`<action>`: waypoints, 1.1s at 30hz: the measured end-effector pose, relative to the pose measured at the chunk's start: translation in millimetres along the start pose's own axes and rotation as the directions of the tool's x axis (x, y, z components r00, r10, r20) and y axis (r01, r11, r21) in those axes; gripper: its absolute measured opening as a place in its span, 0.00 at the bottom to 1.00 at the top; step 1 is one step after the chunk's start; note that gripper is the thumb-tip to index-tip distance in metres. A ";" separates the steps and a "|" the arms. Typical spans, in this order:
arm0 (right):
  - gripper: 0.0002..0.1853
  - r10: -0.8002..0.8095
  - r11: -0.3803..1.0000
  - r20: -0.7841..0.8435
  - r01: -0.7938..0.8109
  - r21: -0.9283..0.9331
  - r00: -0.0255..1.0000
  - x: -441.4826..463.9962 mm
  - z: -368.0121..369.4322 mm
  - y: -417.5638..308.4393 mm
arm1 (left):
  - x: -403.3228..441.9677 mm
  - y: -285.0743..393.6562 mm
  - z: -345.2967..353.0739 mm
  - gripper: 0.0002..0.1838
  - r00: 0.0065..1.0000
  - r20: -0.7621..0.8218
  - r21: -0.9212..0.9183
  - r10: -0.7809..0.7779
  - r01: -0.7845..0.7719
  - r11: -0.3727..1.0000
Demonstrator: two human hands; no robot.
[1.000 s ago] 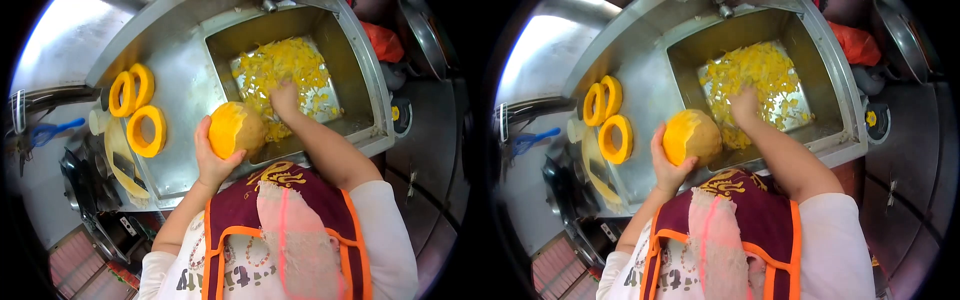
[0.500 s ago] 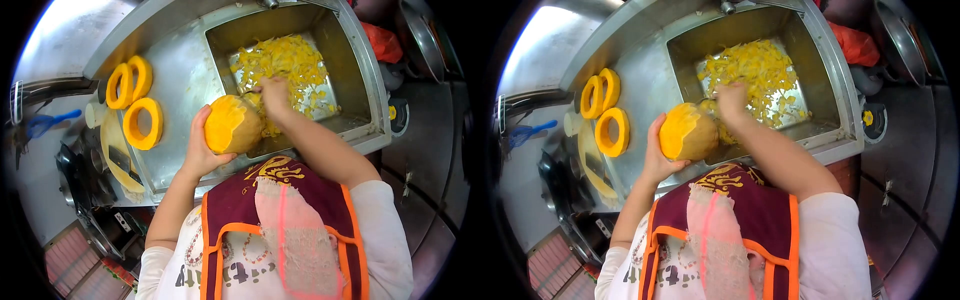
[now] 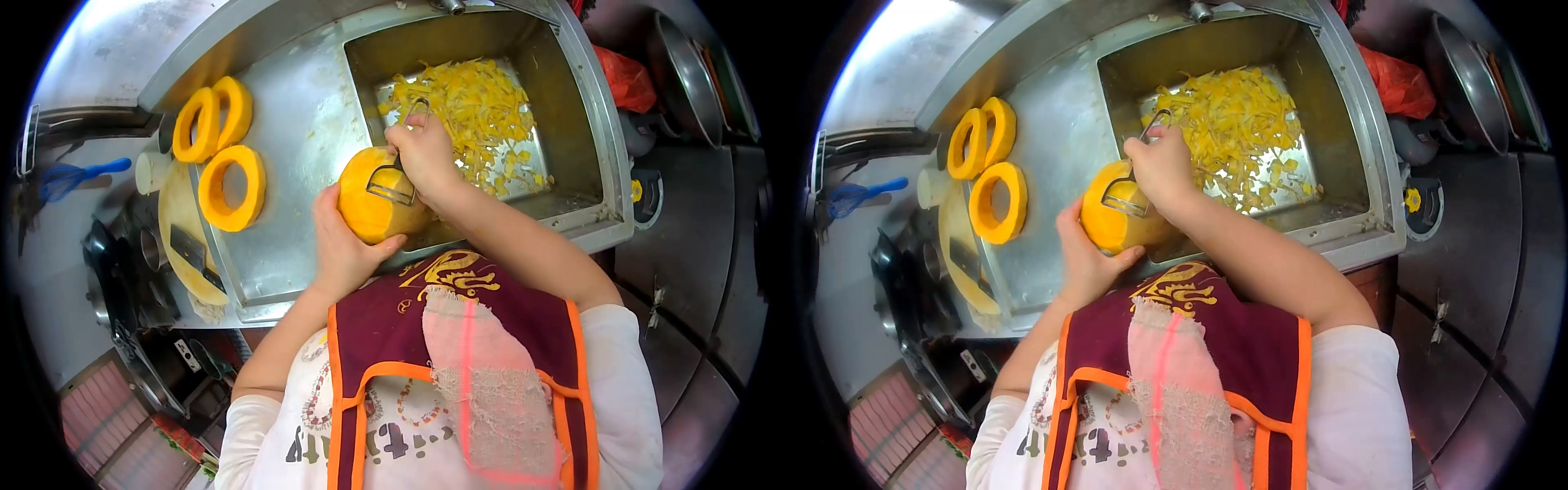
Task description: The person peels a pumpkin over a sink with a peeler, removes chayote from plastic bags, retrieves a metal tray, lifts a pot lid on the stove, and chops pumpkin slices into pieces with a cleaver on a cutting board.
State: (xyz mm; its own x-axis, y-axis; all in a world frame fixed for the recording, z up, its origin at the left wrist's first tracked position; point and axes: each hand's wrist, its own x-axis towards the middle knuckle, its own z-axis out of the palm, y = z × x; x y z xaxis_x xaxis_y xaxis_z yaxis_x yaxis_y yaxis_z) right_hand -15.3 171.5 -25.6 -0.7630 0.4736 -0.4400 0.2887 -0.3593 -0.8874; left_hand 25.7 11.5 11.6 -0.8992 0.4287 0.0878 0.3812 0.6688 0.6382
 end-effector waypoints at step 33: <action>0.08 -0.175 0.967 -0.195 0.132 -0.216 0.965 19.2 -34.7 24.6 | 10.2 9.1 11.3 0.51 0.991 -0.049 -0.027 0.121 -0.122 0.992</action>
State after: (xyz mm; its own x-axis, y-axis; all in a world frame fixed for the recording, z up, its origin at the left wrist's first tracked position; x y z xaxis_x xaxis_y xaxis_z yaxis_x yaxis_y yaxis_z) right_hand -2.8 199.7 -60.6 -0.6740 0.6769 -0.2958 0.3034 -0.1113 -0.9463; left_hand 22.4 28.8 9.8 -0.8559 0.4760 0.2021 0.4825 0.5945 0.6432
